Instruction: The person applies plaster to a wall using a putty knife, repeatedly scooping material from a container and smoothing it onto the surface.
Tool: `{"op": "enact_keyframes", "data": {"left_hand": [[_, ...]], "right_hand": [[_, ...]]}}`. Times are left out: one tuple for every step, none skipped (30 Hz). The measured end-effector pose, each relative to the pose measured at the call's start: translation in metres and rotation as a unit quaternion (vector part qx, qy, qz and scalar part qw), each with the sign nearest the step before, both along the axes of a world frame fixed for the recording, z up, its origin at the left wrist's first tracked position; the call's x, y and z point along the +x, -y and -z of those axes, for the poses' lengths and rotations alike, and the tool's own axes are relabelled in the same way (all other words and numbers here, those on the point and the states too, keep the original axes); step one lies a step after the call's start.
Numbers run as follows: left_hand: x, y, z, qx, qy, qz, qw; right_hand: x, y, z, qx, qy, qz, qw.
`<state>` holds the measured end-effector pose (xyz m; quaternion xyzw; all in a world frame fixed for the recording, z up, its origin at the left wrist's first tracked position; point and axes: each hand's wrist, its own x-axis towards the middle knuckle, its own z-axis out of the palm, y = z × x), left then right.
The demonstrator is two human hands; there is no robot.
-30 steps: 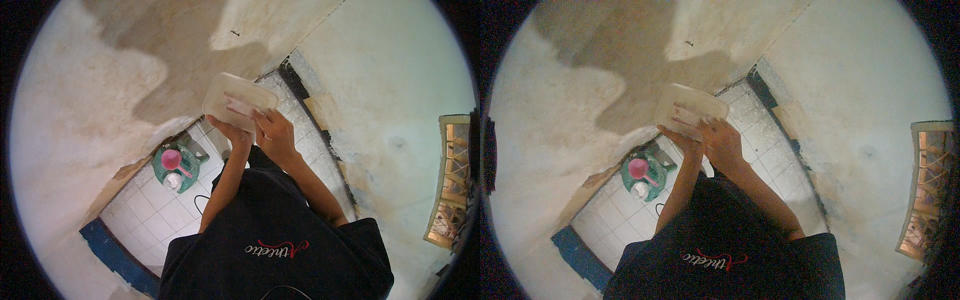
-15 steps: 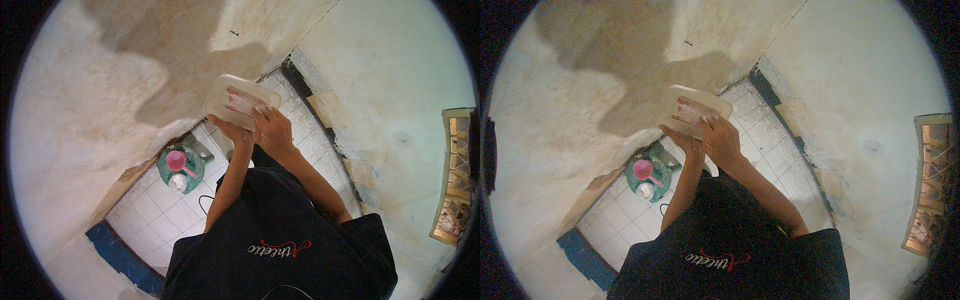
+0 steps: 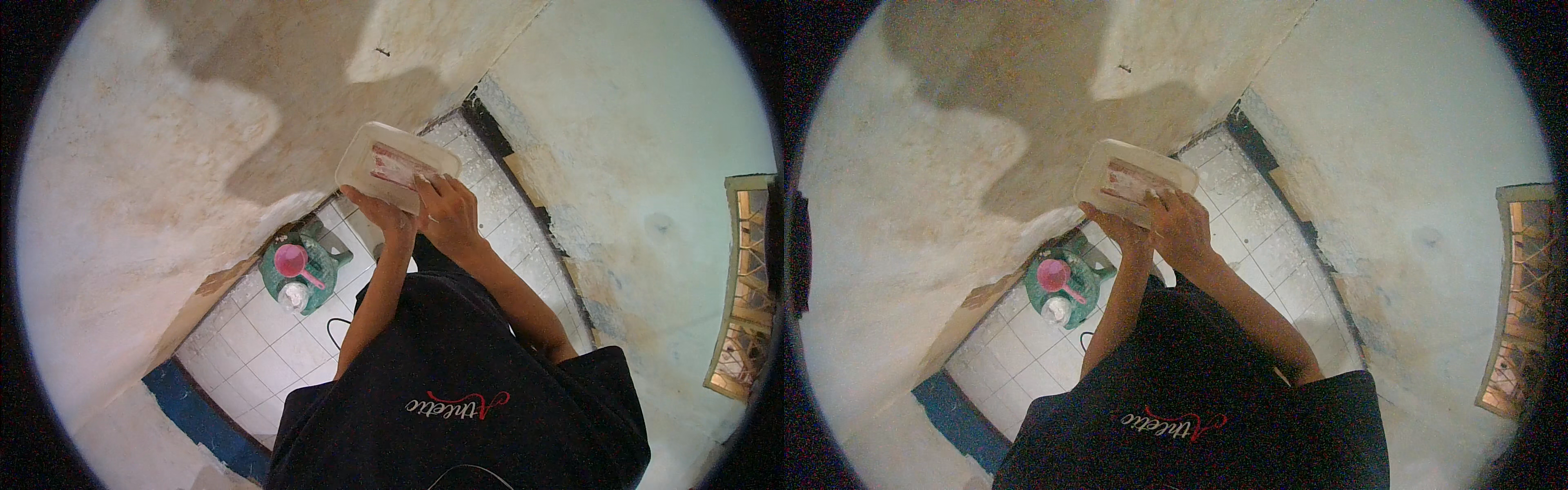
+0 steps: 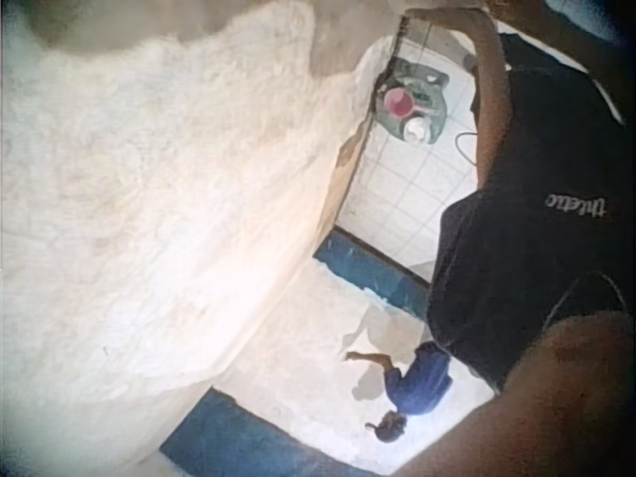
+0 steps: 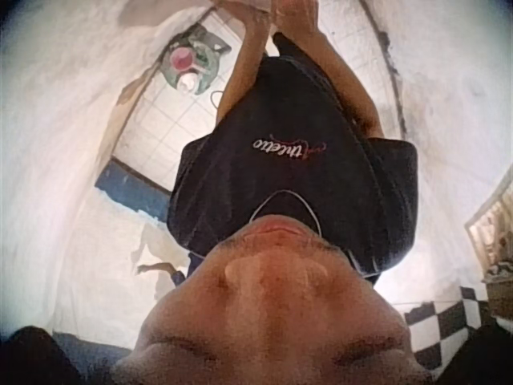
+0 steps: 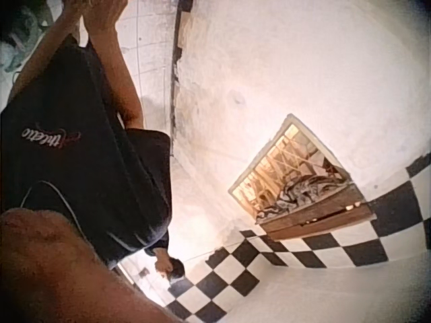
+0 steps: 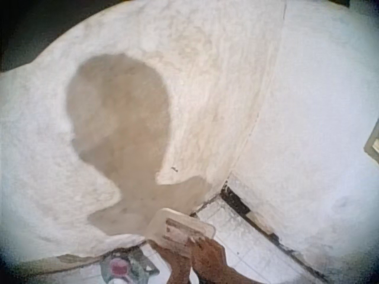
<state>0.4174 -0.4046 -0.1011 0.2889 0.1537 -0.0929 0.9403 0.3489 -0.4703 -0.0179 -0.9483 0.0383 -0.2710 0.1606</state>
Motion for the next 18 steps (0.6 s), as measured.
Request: {"op": "enact_keyframes", "data": {"left_hand": [[-0.001, 0.000, 0.002, 0.000, 0.000, 0.000, 1.000], [-0.004, 0.000, 0.000, -0.022, 0.009, 0.000, 1.000], [-0.005, 0.001, -0.002, -0.045, 0.018, 0.001, 0.999], [-0.004, 0.001, -0.002, -0.044, 0.018, 0.003, 0.999], [-0.002, 0.000, 0.000, -0.064, -0.004, 0.002, 0.998], [-0.001, -0.001, 0.001, -0.084, -0.025, 0.001, 0.996], [-0.001, -0.001, 0.005, -0.084, -0.025, -0.002, 0.996], [-0.001, -0.001, 0.008, -0.049, -0.011, -0.009, 0.999], [-0.001, 0.000, 0.012, -0.014, 0.003, -0.016, 1.000], [-0.001, 0.001, 0.015, -0.014, 0.004, -0.017, 1.000], [-0.002, 0.003, 0.014, -0.021, 0.012, -0.019, 1.000], [-0.002, 0.004, 0.012, -0.028, 0.020, -0.021, 0.999], [-0.001, 0.003, 0.012, -0.028, 0.020, -0.020, 0.999], [0.001, 0.001, 0.013, -0.052, 0.026, 0.005, 0.998], [0.002, 0.001, 0.014, -0.076, 0.033, 0.031, 0.996], [0.002, 0.001, 0.015, -0.076, 0.033, 0.030, 0.996], [0.000, 0.001, 0.011, -0.049, 0.018, 0.009, 0.999], [-0.002, 0.001, 0.009, -0.022, 0.002, -0.011, 1.000]], "right_hand": [[-0.001, 0.000, 0.001, 0.012, -0.012, -0.002, 1.000], [-0.004, 0.000, 0.003, 0.024, -0.024, -0.002, 0.999], [-0.006, -0.002, 0.007, 0.024, -0.024, 0.000, 0.999], [-0.008, -0.006, 0.012, 0.018, -0.014, -0.008, 1.000], [-0.009, -0.008, 0.013, 0.010, -0.004, -0.019, 1.000], [-0.008, -0.006, 0.012, 0.010, -0.004, -0.021, 1.000], [-0.007, -0.002, 0.009, 0.023, -0.007, -0.010, 1.000], [-0.004, 0.003, 0.007, 0.037, -0.009, 0.002, 0.999], [0.000, 0.007, 0.004, 0.036, -0.009, 0.001, 0.999], [0.005, 0.011, 0.001, 0.027, 0.008, 0.007, 1.000], [0.007, 0.012, -0.001, 0.018, 0.024, 0.017, 0.999], [0.005, 0.009, 0.000, 0.018, 0.024, 0.018, 0.999], [0.000, 0.003, 0.003, 0.017, -0.002, 0.011, 1.000], [-0.003, -0.001, 0.006, 0.016, -0.027, 0.002, 1.000], [-0.004, -0.002, 0.009, 0.016, -0.027, 0.001, 1.000], [-0.006, -0.003, 0.011, 0.015, -0.012, -0.011, 1.000], [-0.006, -0.004, 0.011, 0.015, 0.003, -0.022, 1.000], [-0.004, -0.001, 0.010, 0.016, 0.003, -0.023, 1.000]]}}
